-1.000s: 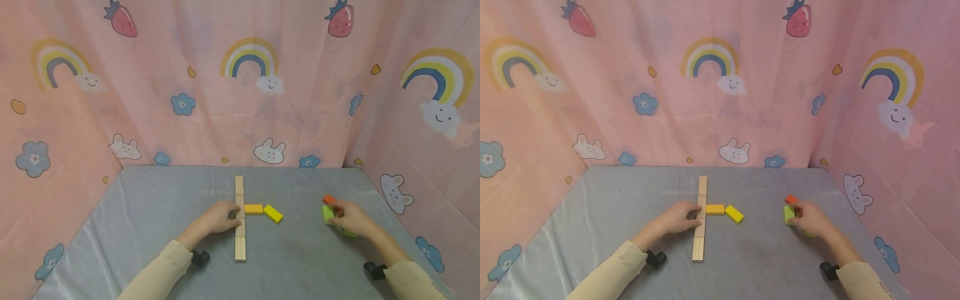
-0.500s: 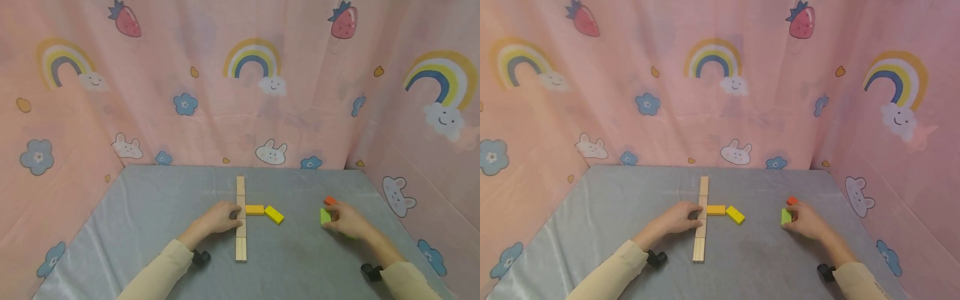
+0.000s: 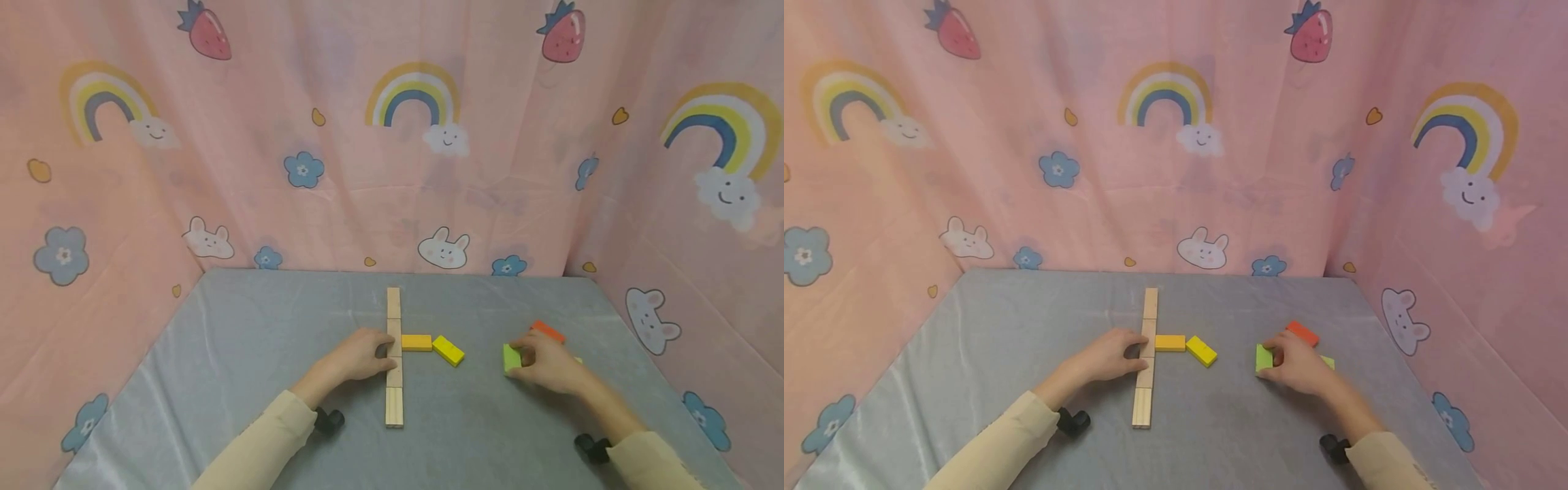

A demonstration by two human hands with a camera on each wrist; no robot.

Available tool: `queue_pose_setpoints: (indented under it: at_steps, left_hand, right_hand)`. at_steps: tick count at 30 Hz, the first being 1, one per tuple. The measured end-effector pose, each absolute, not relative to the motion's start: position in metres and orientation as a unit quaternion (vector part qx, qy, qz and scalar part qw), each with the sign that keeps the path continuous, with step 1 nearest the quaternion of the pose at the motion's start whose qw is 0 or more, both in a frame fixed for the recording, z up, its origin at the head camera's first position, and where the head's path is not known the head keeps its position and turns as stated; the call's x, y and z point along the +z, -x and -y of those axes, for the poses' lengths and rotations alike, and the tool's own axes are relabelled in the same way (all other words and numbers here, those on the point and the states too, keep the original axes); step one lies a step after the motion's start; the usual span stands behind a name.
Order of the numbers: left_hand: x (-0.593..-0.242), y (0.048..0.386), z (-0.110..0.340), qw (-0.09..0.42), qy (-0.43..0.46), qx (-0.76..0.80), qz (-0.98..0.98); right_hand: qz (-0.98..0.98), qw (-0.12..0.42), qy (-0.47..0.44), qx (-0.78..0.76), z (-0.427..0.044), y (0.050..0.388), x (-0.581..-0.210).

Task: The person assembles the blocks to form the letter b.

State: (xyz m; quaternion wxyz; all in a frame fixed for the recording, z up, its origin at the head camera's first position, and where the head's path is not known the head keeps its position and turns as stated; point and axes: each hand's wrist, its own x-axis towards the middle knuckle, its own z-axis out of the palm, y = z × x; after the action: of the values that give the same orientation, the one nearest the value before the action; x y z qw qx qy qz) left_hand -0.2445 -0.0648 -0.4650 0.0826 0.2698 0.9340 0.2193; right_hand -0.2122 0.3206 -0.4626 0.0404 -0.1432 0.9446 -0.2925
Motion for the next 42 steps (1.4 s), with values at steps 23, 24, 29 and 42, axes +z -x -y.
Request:
queue_pose_setpoints:
  at_steps: [23,24,29,42]
  left_hand:
    - [-0.466,0.245,0.065,0.083,-0.265,0.216,-0.936]
    - [-0.466,0.245,0.065,0.083,-0.265,0.215,-0.936]
    - [-0.466,0.245,0.065,0.083,-0.264,0.214,-0.937]
    - [-0.466,0.245,0.065,0.082,-0.269,0.211,-0.936]
  right_hand:
    - [-0.941,0.060,0.204,-0.262,-0.274,0.203,-0.459]
    - [-0.941,0.060,0.206,-0.261,-0.272,0.203,-0.459]
    - [-0.938,0.065,0.222,-0.258,-0.267,0.202,-0.460]
    - [-0.934,0.072,0.238,-0.258,-0.256,0.202,-0.464]
